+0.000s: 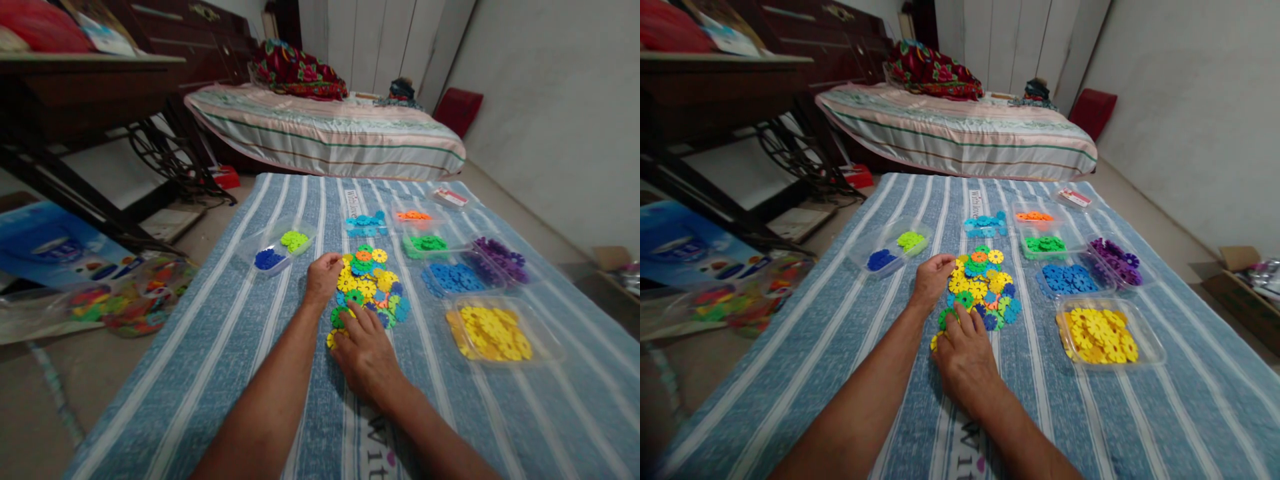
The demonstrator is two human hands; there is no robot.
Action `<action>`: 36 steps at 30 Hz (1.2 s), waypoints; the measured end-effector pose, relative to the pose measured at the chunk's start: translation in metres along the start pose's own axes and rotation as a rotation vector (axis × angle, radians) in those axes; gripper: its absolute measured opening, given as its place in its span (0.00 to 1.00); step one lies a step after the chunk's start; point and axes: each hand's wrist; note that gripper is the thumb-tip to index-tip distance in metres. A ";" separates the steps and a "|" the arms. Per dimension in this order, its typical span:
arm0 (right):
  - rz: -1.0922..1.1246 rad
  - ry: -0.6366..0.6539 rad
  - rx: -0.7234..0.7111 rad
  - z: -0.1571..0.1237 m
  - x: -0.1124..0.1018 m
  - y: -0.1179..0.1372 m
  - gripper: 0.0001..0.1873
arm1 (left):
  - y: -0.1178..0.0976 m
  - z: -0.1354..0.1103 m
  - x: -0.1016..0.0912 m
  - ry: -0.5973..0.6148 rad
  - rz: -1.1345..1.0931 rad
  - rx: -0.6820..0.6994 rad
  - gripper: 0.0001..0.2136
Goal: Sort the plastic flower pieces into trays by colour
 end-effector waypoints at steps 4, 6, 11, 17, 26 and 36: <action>0.050 -0.166 -0.027 -0.005 -0.002 -0.006 0.06 | -0.001 0.000 -0.001 0.012 0.004 0.001 0.07; 0.071 -0.241 -0.024 -0.009 -0.015 -0.016 0.06 | -0.001 0.000 -0.001 0.014 0.013 -0.002 0.08; -0.098 -0.429 0.160 -0.037 -0.075 -0.063 0.06 | -0.001 -0.001 -0.001 0.001 0.028 -0.001 0.07; -0.464 -0.549 0.371 -0.075 -0.111 -0.101 0.06 | 0.003 0.002 -0.001 -0.002 0.078 0.023 0.07; 0.052 -0.287 0.084 -0.013 -0.037 -0.064 0.08 | 0.005 -0.002 -0.005 -0.094 0.337 0.160 0.06; 0.334 -0.474 0.328 0.016 0.002 -0.107 0.15 | -0.011 -0.031 -0.026 -0.016 0.605 0.164 0.07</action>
Point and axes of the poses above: each hand's wrist, its own z-axis towards the middle knuckle, its own x-axis out of the palm, y = z × x, and after that the axes turned 7 degrees about y, right-handed
